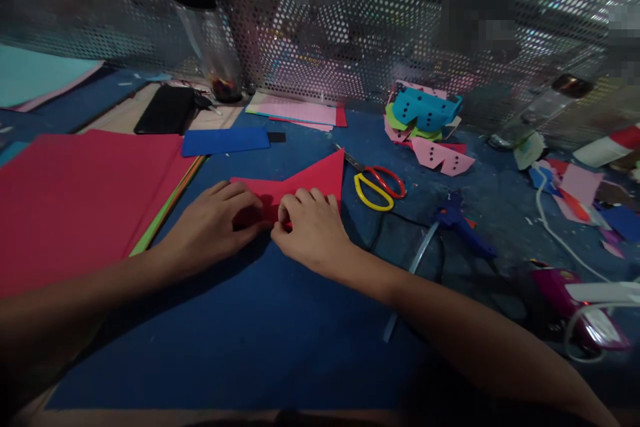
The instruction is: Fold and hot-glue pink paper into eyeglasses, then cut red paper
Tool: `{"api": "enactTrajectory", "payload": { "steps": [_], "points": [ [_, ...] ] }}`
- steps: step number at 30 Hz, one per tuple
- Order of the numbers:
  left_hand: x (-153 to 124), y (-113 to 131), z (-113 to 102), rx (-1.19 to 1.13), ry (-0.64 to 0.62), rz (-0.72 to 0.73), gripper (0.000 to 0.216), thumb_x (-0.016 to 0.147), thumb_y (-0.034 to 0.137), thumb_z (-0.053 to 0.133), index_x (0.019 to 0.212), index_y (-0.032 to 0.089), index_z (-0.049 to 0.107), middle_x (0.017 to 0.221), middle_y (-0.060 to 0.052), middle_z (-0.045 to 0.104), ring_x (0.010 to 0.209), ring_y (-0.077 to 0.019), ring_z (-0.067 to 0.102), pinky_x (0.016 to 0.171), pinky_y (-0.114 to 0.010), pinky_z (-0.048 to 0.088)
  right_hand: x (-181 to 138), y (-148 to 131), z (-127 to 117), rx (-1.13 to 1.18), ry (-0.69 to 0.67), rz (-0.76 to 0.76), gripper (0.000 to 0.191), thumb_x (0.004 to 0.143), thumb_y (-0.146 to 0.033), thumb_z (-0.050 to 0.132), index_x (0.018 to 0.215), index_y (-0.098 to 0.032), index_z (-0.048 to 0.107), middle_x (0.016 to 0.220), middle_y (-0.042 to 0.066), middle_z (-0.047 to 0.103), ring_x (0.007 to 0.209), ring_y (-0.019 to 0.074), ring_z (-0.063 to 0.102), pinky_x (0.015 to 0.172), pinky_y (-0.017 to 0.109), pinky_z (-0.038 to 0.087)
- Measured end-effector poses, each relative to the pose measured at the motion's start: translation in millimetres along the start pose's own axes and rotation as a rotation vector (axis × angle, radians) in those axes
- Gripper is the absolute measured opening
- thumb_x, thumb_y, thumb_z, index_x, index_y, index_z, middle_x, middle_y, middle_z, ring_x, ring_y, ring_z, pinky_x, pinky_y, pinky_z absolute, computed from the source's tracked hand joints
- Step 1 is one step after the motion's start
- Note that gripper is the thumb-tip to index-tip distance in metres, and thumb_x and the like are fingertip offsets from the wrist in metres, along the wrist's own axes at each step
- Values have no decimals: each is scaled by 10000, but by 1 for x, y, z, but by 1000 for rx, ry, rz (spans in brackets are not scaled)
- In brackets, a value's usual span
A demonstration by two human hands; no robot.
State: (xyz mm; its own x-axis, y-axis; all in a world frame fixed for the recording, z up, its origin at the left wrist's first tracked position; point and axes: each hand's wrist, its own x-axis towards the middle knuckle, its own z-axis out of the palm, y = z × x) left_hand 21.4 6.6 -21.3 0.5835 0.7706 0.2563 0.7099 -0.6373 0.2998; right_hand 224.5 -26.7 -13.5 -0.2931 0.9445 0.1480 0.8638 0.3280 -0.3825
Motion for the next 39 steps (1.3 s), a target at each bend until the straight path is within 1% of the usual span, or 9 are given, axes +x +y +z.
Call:
{"api": "enactTrajectory", "payload": {
  "steps": [4,8,12,14,18,22,27,31,39],
  "points": [
    [0,2,0,7,0,-7,138,898,321,644,959,198,643,1019,-91,674,972,-285,582,845,-439,476,0,0,-1,-4,0,-8,8,826,-218,605,825,-222,598,944,32,663,930,227,540,794,380,324],
    [-1,2,-1,-5,18,0,121,899,325,646,907,206,624,984,-80,668,938,-270,580,822,-423,477,-4,5,-5,7,-7,-16,29,822,-205,587,838,-223,602,937,31,659,931,226,537,807,385,320],
    [-1,-1,-1,-14,-2,5,111,894,309,644,927,204,632,991,-77,671,956,-279,583,840,-439,467,-8,13,-10,9,-29,-4,72,808,-185,575,860,-224,606,936,25,652,917,218,535,793,380,316],
    [-1,-1,-2,-18,-14,-1,135,909,336,638,920,202,635,996,-77,673,971,-286,583,861,-451,461,-10,17,-13,9,-36,10,89,803,-170,566,863,-221,606,931,27,646,919,215,535,792,376,320],
    [-1,0,-3,-19,-20,-13,195,928,396,639,910,202,639,1004,-78,674,976,-291,582,851,-444,461,-15,27,-18,23,-44,36,92,795,-158,562,852,-217,603,919,31,639,909,213,533,810,374,336],
    [-1,1,-4,-11,-27,-12,218,932,420,640,930,202,641,1005,-75,681,982,-289,590,878,-441,458,-20,38,-21,45,-40,50,84,785,-168,577,847,-218,605,916,33,637,928,223,533,822,375,352],
    [-1,-1,-4,-6,-6,1,241,926,441,631,916,201,643,993,-79,677,948,-287,591,859,-429,460,-31,48,-27,36,-38,72,100,790,-168,581,868,-223,607,947,31,640,948,226,543,832,383,365],
    [-1,-2,-3,-1,-7,10,259,923,456,628,957,200,655,1001,-81,674,944,-292,587,841,-423,457,-40,54,-33,43,-28,95,117,802,-159,587,892,-228,615,949,28,640,954,224,555,837,386,377],
    [-2,-2,-3,-20,-18,-14,242,926,460,610,924,219,635,1014,-76,657,954,-280,580,862,-419,452,-49,59,-32,61,9,87,205,793,-110,551,941,-232,623,1008,36,654,987,224,568,890,404,387]
  ]
}}
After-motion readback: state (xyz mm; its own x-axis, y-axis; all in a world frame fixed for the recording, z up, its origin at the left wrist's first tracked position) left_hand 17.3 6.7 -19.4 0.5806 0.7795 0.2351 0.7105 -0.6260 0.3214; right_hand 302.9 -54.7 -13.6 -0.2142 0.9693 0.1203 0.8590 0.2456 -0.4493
